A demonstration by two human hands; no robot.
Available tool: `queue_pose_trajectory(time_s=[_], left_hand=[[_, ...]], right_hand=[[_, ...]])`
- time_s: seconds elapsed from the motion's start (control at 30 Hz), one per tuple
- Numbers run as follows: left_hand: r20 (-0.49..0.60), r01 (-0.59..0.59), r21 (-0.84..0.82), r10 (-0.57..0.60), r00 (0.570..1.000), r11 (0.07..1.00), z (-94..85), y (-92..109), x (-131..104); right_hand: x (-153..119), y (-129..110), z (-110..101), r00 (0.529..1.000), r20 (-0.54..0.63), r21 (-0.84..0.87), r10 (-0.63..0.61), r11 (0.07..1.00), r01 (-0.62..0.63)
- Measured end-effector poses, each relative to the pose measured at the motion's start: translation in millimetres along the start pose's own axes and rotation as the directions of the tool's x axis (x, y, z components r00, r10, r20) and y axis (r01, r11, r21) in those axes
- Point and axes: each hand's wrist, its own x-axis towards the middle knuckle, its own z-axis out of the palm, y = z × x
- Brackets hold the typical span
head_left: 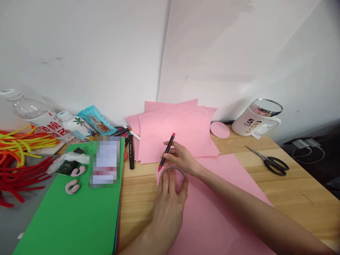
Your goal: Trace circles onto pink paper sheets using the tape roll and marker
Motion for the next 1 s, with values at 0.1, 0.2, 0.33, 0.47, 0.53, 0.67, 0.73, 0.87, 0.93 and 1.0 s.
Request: queue_pose_trajectory(time_s=[0.1, 0.2, 0.33, 0.47, 0.53, 0.67, 0.73, 0.87, 0.93, 1.0], left_hand=[[-0.004, 0.012, -0.004, -0.012, 1.000, 1.000, -1.9, 0, 1], [-0.027, 0.006, -0.018, -0.006, 1.000, 1.000, -2.8, -1, 2], [-0.034, 0.013, -0.011, -0.013, 0.999, 1.000, -2.1, -1, 2], [-0.003, 0.006, 0.005, -0.006, 1.000, 1.000, -1.8, -1, 2], [-0.007, 0.012, 0.014, -0.012, 1.000, 1.000, -1.6, -1, 2], [-0.010, 0.005, 0.031, -0.005, 1.000, 0.999, 0.2, -1, 1], [-0.006, 0.004, 0.031, -0.004, 1.000, 1.000, 1.5, -1, 0], [-0.020, -0.006, 0.027, 0.006, 1.000, 1.000, 3.2, -3, 0], [-0.024, -0.007, 0.017, 0.007, 1.000, 1.000, 2.8, -4, 1], [-0.019, -0.005, 0.010, 0.005, 1.000, 1.000, 1.4, -5, 2]], right_hand=[[4, 1, 0, 0.998, 0.062, 0.031, 0.027, 0.999, -0.029], [5, 2, -1, 0.993, 0.112, 0.030, 0.029, 0.999, -0.033], [6, 1, 0, 0.989, 0.148, 0.010, 0.020, 1.000, -0.022], [5, -5, 5, 0.986, 0.166, -0.065, 0.024, 0.998, -0.013], [5, -8, 7, 0.981, 0.188, -0.099, 0.037, 0.995, -0.019], [6, -12, 9, 0.971, 0.236, -0.156, 0.031, 0.988, 0.006], [7, -13, 10, 0.965, 0.260, -0.192, 0.022, 0.981, 0.029], [10, -13, 11, 0.953, 0.303, -0.258, 0.024, 0.964, 0.057], [12, -12, 10, 0.952, 0.305, -0.269, 0.024, 0.961, 0.062], [14, -11, 7, 0.958, 0.285, -0.273, 0.011, 0.959, 0.070]])
